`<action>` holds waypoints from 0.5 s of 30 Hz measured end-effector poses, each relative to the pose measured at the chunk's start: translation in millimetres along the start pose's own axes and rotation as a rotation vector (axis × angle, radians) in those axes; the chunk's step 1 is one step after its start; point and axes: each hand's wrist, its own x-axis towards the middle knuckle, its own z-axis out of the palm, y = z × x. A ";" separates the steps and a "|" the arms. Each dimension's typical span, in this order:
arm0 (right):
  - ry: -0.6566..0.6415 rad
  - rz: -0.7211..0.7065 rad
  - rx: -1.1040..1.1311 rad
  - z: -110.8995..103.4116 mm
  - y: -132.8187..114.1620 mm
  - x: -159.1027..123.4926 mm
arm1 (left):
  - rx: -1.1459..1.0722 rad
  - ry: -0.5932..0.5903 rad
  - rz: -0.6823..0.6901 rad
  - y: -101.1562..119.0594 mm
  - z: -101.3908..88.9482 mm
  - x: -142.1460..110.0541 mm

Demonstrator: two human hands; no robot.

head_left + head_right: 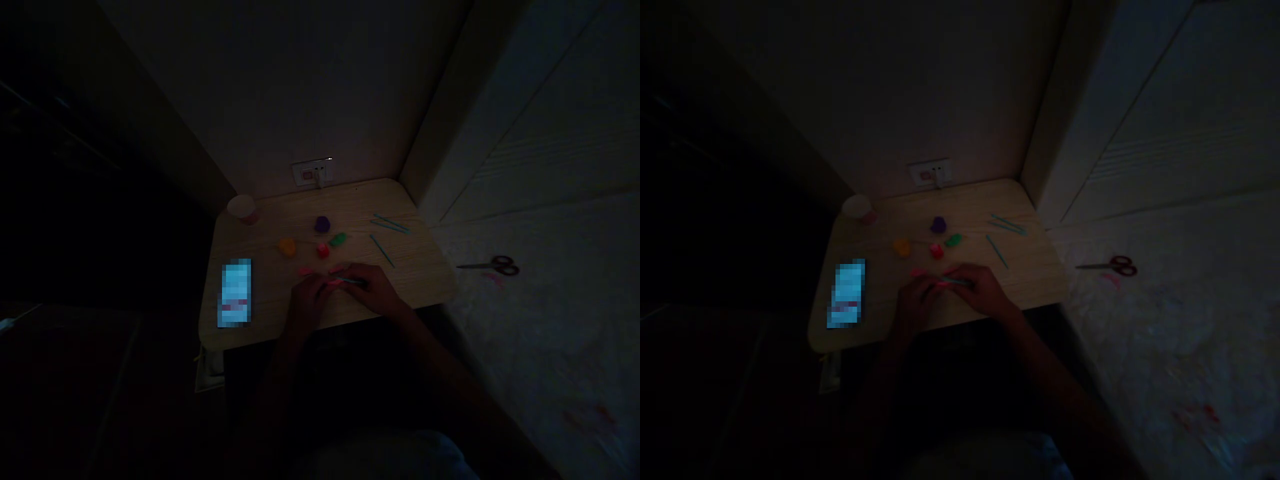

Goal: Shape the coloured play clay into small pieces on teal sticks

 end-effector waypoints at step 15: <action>-0.034 -0.027 -0.060 1.1 0.0 -1.4 | -0.093 -0.094 -0.042 -0.8 2.4 3.8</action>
